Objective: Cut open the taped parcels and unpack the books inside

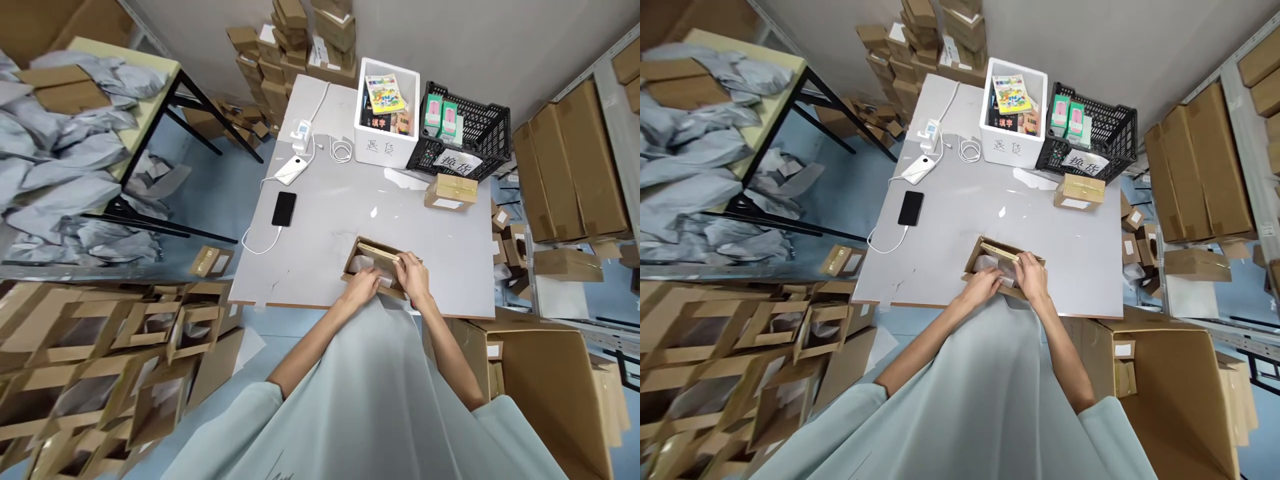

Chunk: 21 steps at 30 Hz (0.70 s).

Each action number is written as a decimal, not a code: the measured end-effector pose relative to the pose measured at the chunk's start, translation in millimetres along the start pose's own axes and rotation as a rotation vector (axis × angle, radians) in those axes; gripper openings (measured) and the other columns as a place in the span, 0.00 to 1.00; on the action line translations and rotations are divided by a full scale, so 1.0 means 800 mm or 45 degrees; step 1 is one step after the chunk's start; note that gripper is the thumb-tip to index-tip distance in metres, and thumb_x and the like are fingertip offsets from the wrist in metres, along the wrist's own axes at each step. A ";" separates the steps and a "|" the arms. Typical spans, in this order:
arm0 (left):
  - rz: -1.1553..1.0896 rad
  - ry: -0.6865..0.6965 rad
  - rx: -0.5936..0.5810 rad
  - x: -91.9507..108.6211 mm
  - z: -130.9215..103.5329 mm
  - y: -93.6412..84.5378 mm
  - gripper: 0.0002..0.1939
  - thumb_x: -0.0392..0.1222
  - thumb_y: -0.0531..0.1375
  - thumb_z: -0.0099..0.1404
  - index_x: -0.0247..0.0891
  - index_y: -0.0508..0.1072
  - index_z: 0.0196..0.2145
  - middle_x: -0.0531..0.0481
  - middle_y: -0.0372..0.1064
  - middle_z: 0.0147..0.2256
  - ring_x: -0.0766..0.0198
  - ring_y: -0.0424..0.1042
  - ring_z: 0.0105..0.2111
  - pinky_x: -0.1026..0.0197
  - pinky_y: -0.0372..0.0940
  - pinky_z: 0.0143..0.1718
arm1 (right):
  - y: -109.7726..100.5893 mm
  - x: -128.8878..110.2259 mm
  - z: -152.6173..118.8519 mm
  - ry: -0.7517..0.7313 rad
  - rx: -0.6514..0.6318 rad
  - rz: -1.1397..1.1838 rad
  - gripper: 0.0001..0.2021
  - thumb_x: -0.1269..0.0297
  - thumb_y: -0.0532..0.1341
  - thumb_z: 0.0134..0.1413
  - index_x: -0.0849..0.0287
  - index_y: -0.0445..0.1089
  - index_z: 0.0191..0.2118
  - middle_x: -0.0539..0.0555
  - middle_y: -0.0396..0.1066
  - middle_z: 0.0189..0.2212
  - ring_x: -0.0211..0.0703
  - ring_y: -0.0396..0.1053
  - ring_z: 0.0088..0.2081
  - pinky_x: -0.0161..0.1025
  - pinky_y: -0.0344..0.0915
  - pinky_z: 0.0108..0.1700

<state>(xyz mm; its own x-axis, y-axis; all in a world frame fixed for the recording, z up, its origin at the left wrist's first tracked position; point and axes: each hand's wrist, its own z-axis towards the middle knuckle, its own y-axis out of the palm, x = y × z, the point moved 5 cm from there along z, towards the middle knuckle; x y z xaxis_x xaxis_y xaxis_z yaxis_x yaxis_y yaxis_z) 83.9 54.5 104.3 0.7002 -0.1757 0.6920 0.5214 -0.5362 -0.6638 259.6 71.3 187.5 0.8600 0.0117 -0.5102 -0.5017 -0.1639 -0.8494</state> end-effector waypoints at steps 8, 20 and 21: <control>-0.109 -0.051 -0.020 -0.003 0.058 -0.004 0.17 0.34 0.63 0.73 0.38 0.85 0.56 0.37 0.86 0.54 0.46 0.85 0.55 0.51 0.77 0.59 | -0.099 -0.008 -0.050 0.241 0.608 0.938 0.22 0.39 0.72 0.66 0.56 0.80 0.47 0.53 0.80 0.35 0.43 0.74 0.30 0.40 0.72 0.32; -0.636 -0.124 0.379 -0.003 0.043 -0.066 0.19 0.50 0.63 0.76 0.37 0.84 0.55 0.32 0.83 0.61 0.38 0.81 0.64 0.40 0.76 0.64 | -0.089 -0.003 -0.103 0.572 0.595 1.814 0.27 0.38 0.83 0.52 0.55 0.77 0.40 0.43 0.69 0.23 0.31 0.61 0.22 0.29 0.59 0.22; -0.775 -0.116 0.415 0.002 0.031 -0.073 0.23 0.57 0.61 0.78 0.37 0.84 0.55 0.33 0.84 0.59 0.40 0.82 0.62 0.40 0.77 0.63 | -0.085 -0.003 -0.105 0.582 0.582 1.838 0.27 0.38 0.83 0.52 0.55 0.76 0.39 0.43 0.69 0.23 0.31 0.60 0.22 0.28 0.59 0.23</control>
<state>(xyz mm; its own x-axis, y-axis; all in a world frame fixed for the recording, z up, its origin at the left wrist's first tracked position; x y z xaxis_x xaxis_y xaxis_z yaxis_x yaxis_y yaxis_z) 66.5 106.3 137.3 0.2680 0.1552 0.9508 0.9440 -0.2397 -0.2269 299.8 -0.8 257.5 -0.4346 -0.1846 -0.8815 -0.8013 0.5261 0.2849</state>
